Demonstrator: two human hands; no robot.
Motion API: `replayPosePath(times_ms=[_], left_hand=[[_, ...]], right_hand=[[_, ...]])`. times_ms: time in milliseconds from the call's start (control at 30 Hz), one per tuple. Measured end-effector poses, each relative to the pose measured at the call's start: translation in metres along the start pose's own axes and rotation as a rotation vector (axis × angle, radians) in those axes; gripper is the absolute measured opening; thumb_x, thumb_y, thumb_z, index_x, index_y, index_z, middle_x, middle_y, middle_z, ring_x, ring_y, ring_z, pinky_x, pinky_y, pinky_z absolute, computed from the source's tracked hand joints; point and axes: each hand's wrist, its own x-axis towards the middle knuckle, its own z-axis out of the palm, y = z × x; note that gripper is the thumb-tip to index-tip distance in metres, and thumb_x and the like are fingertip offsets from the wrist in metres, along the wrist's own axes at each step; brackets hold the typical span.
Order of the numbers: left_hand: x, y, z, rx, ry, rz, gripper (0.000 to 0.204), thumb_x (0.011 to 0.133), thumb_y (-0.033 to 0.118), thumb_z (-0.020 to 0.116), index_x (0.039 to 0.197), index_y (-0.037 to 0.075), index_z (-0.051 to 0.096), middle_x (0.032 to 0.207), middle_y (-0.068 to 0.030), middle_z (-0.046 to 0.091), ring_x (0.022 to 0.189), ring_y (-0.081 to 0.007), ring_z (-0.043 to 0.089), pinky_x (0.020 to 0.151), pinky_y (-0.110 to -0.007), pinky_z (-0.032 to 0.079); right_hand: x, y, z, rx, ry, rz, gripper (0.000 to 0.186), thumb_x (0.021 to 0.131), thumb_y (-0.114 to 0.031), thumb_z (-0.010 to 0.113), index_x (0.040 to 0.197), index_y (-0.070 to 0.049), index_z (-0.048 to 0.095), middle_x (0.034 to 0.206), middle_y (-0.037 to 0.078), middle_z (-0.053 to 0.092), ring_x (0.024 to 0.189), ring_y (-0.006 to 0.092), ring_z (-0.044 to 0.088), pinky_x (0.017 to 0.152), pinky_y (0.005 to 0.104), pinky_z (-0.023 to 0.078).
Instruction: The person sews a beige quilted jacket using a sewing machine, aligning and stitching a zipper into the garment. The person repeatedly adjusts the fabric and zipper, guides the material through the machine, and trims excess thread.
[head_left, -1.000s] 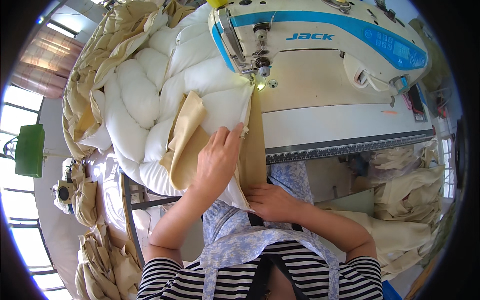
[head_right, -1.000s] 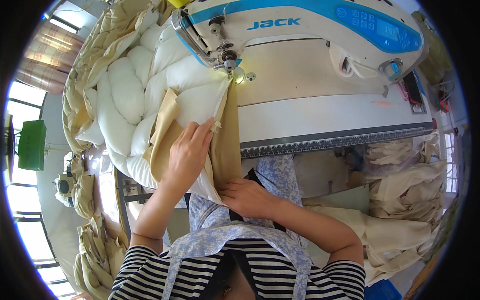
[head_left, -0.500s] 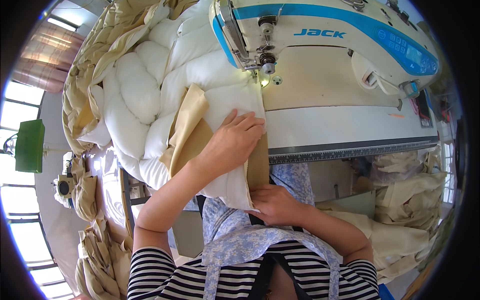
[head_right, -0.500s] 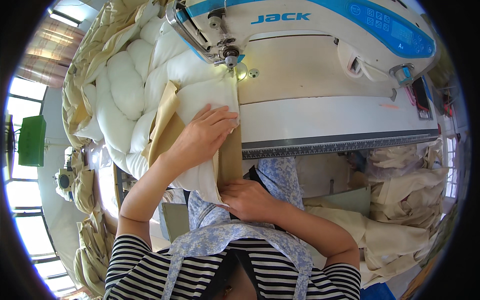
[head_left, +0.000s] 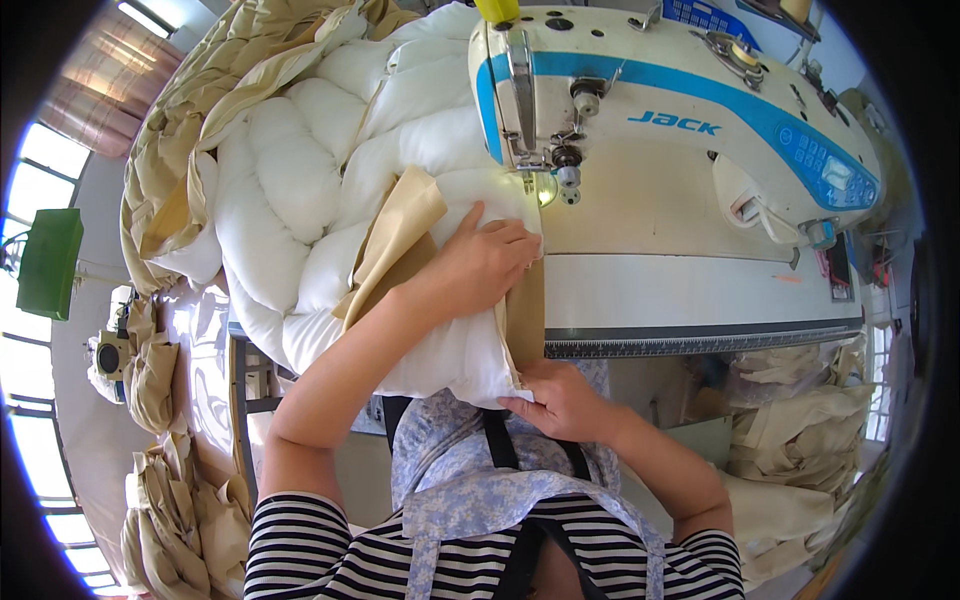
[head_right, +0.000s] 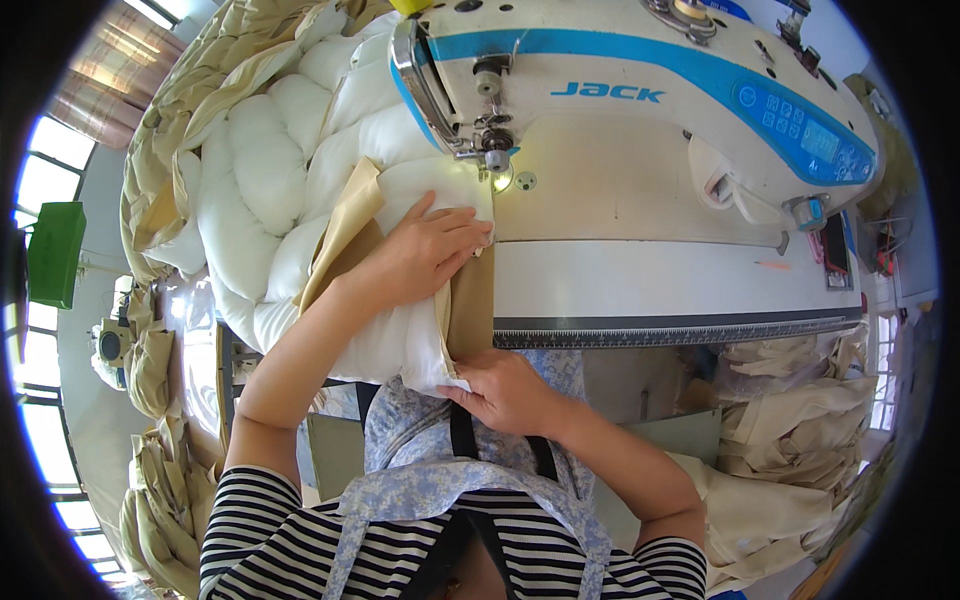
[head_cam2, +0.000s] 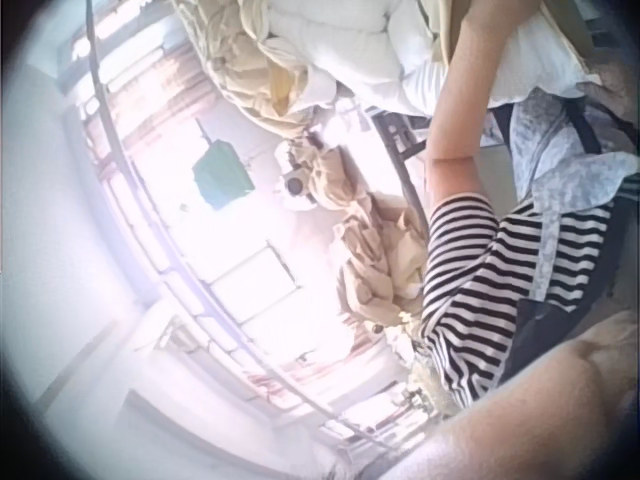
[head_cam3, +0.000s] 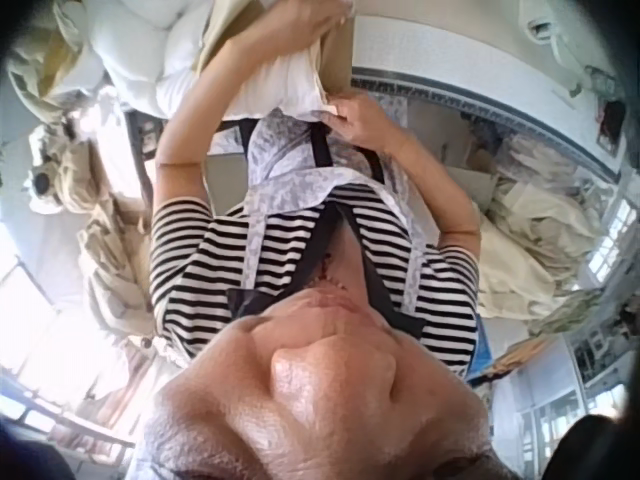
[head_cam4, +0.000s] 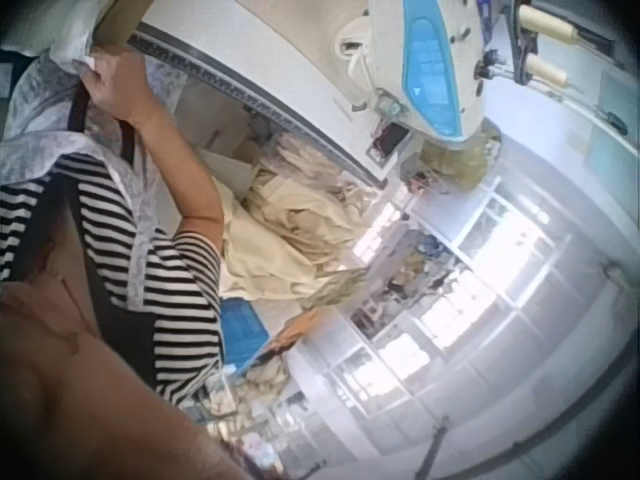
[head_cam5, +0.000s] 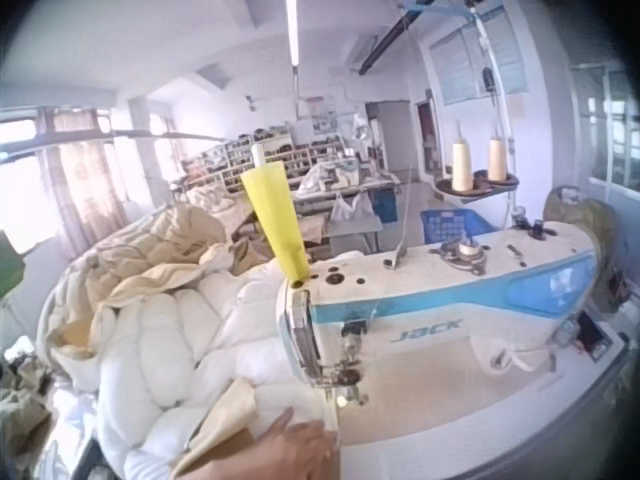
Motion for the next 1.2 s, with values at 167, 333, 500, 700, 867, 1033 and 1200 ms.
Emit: replayPosePath(times_ms=[167,333,500,700,867,1033,1200], left_hand=[[0.018,-0.028,0.007,-0.023,0.09,0.022,0.019,0.099,0.015,0.058,0.112,0.006,0.068,0.114,-0.0095,0.071,0.119,-0.0281,0.062,0.112,-0.06,0.034],[0.016,-0.039,-0.033,-0.204,0.171,-0.046,0.02,0.097,0.021,0.062,0.098,0.003,0.07,0.101,-0.0131,0.069,0.095,-0.0323,0.067,0.106,-0.048,0.044],[-0.001,-0.154,-0.153,0.355,0.854,-0.384,0.051,0.091,0.042,0.07,0.129,0.008,0.062,0.127,-0.0132,0.063,0.119,-0.0373,0.058,0.105,-0.046,0.045],[-0.104,-0.296,-0.123,0.341,0.057,-1.224,0.109,0.076,0.065,0.076,0.152,0.0,0.034,0.145,-0.0321,0.049,0.135,-0.0442,0.049,0.114,-0.053,0.038],[-0.168,-0.251,-0.088,0.272,0.293,-1.126,0.049,0.084,0.038,0.074,0.112,0.0,0.063,0.103,-0.0224,0.072,0.103,-0.0413,0.068,0.088,-0.048,0.054],[-0.28,-0.115,-0.124,-0.333,0.763,-1.093,0.029,0.092,0.016,0.062,0.115,-0.002,0.065,0.093,-0.0112,0.069,0.088,-0.0135,0.061,0.08,-0.033,0.05],[-0.364,-0.104,-0.244,0.262,1.304,-0.892,0.036,0.097,0.008,0.059,0.131,-0.005,0.06,0.121,-0.0151,0.069,0.107,-0.0204,0.065,0.094,-0.032,0.05]], right_hand=[[0.018,0.005,-0.012,0.075,0.025,0.081,0.021,0.099,-0.02,0.063,0.107,-0.003,0.07,0.097,0.02,0.069,0.086,0.0404,0.067,0.075,0.0409,0.053],[0.014,0.002,-0.006,0.02,0.026,0.059,0.024,0.097,-0.024,0.066,0.11,-0.005,0.071,0.098,0.019,0.07,0.086,0.0376,0.068,0.075,0.0414,0.054],[0.006,0.007,0.001,0.072,0.075,0.151,0.027,0.097,-0.026,0.067,0.112,-0.005,0.072,0.098,0.017,0.071,0.085,0.0329,0.069,0.077,0.0373,0.054],[0.003,0.01,0.006,0.081,0.16,0.177,0.025,0.095,-0.022,0.071,0.11,-0.003,0.073,0.1,0.014,0.075,0.09,0.0252,0.072,0.081,0.0335,0.054],[0.001,0.01,0.002,0.176,0.196,0.315,0.025,0.096,-0.022,0.07,0.107,0.0,0.073,0.092,0.011,0.076,0.086,0.0163,0.07,0.08,0.0312,0.054],[-0.007,0.006,-0.02,0.376,0.33,0.417,0.03,0.103,-0.025,0.062,0.118,0.001,0.065,0.105,0.002,0.068,0.095,0.0103,0.059,0.085,0.0283,0.049],[0.0,-0.003,-0.037,0.489,-0.095,0.498,0.041,0.1,-0.026,0.068,0.133,-0.002,0.063,0.12,0.001,0.067,0.106,0.0102,0.058,0.094,0.0292,0.048]])
